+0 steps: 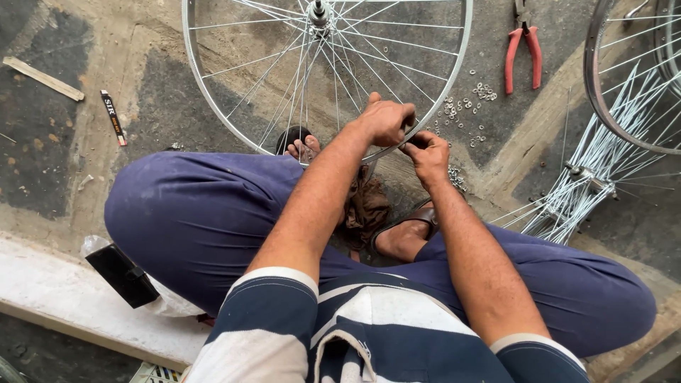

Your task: The person sits on the floor and installs spokes into a bicycle wheel rim, securing them with nuts. They repeatedly pick up spokes and nuts, thread the spokes through the rim, and tighten the nuts by hand.

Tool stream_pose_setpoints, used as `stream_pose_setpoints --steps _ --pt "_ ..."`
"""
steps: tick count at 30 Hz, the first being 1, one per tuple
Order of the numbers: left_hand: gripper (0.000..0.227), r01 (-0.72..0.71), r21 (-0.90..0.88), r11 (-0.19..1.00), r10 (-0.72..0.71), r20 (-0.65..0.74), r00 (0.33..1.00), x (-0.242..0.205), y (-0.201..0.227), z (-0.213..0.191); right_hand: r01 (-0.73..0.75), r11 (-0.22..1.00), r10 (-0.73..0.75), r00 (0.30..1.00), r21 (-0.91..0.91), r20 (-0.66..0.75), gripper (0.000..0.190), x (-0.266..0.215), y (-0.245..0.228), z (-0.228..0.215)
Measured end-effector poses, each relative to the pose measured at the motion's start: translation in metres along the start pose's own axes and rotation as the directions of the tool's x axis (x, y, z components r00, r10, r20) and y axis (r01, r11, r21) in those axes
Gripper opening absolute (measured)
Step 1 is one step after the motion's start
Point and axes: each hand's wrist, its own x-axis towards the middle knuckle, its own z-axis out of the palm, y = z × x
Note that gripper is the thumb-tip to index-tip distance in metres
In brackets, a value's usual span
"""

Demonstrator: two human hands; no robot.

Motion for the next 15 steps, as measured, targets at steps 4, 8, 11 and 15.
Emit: stream_pose_setpoints --steps 4,8,11,15 --pt "0.028 0.048 0.094 0.994 -0.051 0.034 0.998 -0.0042 0.0005 -0.0013 0.01 0.998 -0.009 1.0 -0.064 0.001 0.009 0.0002 0.0037 0.0027" --pt "0.031 0.052 0.067 0.996 -0.055 0.047 0.997 -0.0053 0.0069 -0.005 0.028 1.0 -0.028 1.0 0.002 -0.001 0.012 0.0006 0.0027 0.0012" --pt "0.028 0.061 0.102 0.993 -0.066 0.047 0.997 -0.0068 0.0057 -0.0057 0.018 0.999 -0.018 1.0 -0.03 -0.008 0.011 -0.0007 0.0018 0.0038" --pt "0.03 0.027 0.055 0.998 -0.028 0.015 0.999 -0.0047 0.0058 -0.0063 0.037 0.995 -0.039 0.999 -0.096 -0.012 0.011 -0.0021 -0.0022 0.0026"
